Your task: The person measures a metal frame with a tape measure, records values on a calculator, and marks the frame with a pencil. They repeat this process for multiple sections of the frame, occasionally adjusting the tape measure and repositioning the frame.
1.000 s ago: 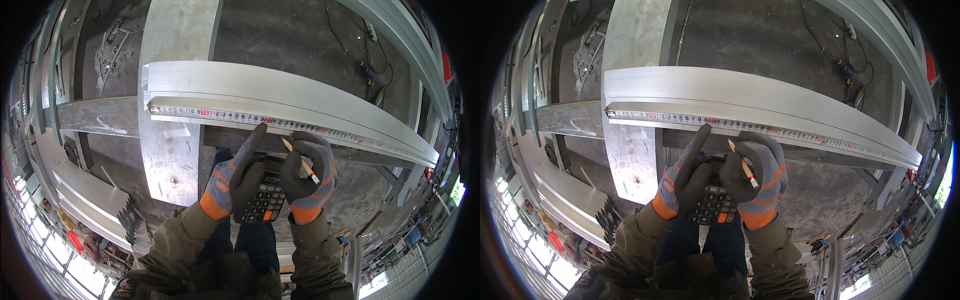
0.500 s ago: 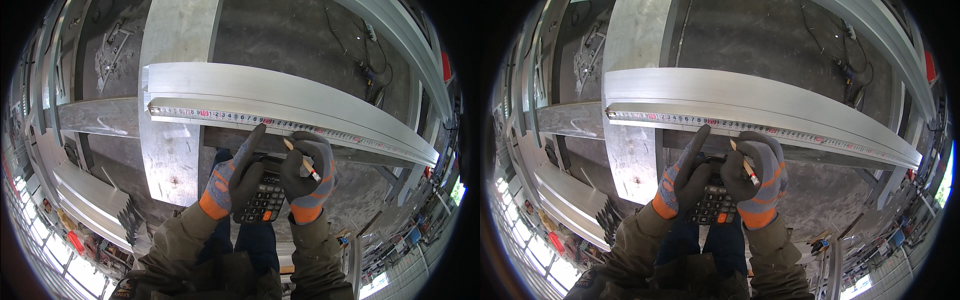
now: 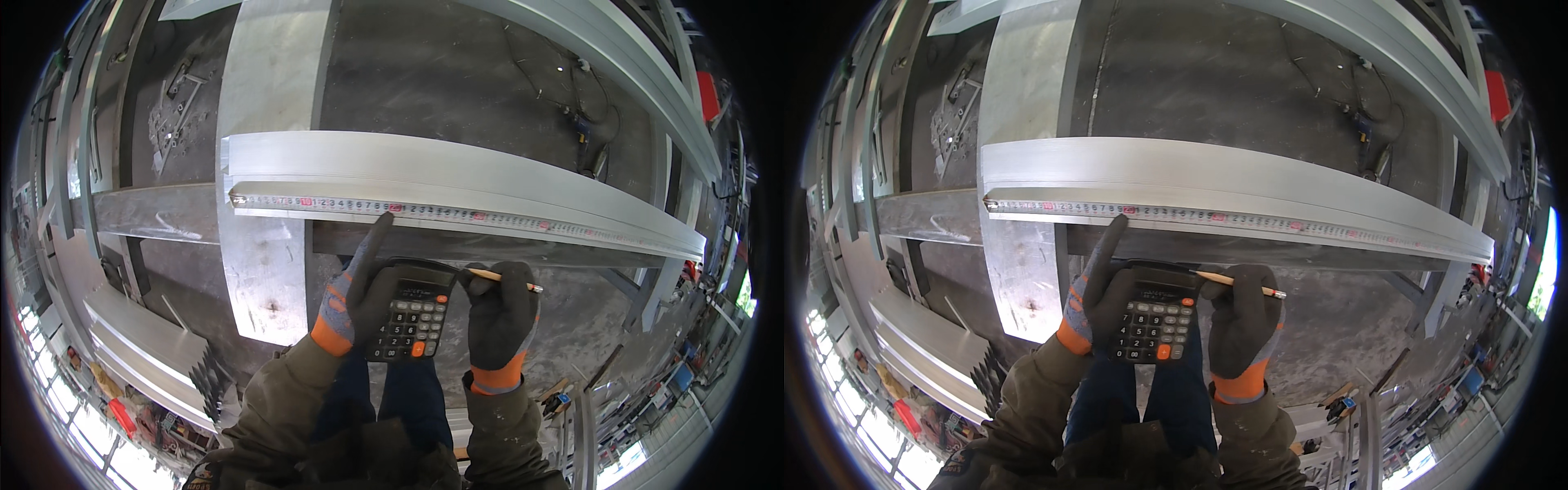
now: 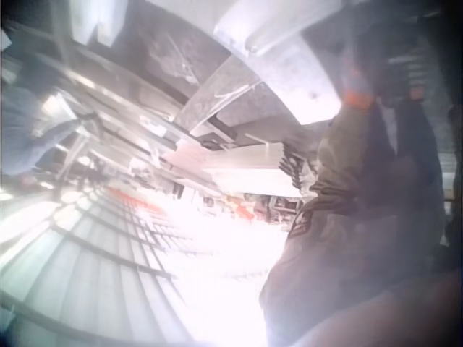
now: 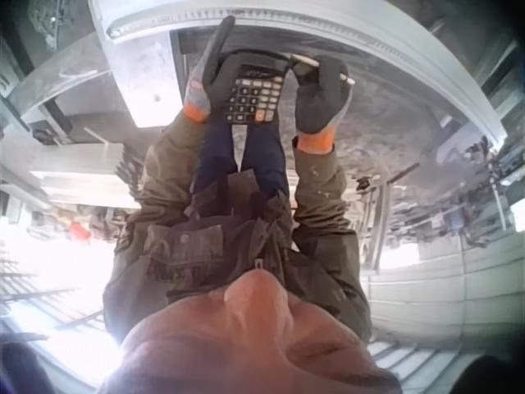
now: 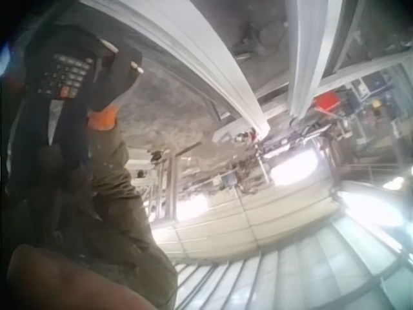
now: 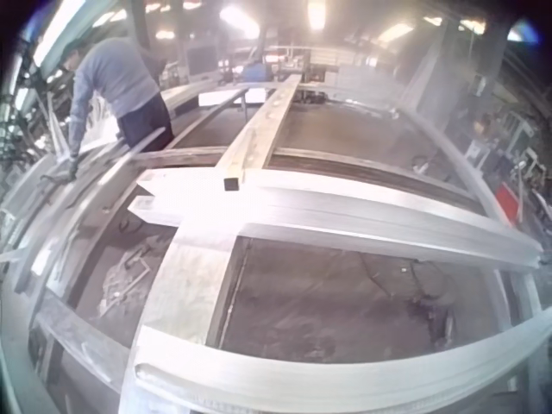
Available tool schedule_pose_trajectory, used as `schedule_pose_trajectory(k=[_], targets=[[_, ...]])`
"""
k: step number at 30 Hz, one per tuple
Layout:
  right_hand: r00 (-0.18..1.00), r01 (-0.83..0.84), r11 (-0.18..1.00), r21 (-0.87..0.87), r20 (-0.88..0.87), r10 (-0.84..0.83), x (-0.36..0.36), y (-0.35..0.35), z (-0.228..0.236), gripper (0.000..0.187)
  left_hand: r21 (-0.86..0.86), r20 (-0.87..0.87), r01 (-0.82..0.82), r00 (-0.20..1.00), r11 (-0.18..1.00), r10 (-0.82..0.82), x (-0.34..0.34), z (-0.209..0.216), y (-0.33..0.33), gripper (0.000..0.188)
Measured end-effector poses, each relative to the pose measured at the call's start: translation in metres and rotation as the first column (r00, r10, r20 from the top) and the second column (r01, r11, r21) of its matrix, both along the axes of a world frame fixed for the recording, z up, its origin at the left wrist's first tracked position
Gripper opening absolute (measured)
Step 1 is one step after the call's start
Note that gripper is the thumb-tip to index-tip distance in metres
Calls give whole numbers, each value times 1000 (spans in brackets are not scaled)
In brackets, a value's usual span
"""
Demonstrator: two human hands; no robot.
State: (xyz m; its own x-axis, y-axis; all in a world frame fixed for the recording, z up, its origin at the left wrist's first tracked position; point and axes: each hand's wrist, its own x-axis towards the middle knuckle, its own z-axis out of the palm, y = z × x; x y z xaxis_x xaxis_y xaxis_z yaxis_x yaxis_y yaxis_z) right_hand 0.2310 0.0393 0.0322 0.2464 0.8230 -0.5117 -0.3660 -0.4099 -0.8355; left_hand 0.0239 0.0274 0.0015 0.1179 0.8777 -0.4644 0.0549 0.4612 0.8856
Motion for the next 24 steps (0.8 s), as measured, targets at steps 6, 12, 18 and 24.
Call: schedule_pose_trajectory(k=[6,12,18,24], targets=[[998,-7,999,-34,-67,5,13,-8,2,28,50,-99,-40,994,998,44,8,1,0,74],[998,-1,999,-48,-67,-2,24,-9,7,26,19,-138,-50,989,999,52,11,2,-4,71],[999,46,997,-62,-26,-48,36,-30,17,25,-1,-116,-223,968,975,221,18,-10,-30,40],[997,45,987,-153,75,-34,47,-72,41,20,16,-167,-195,966,981,195,10,-53,-10,30]])
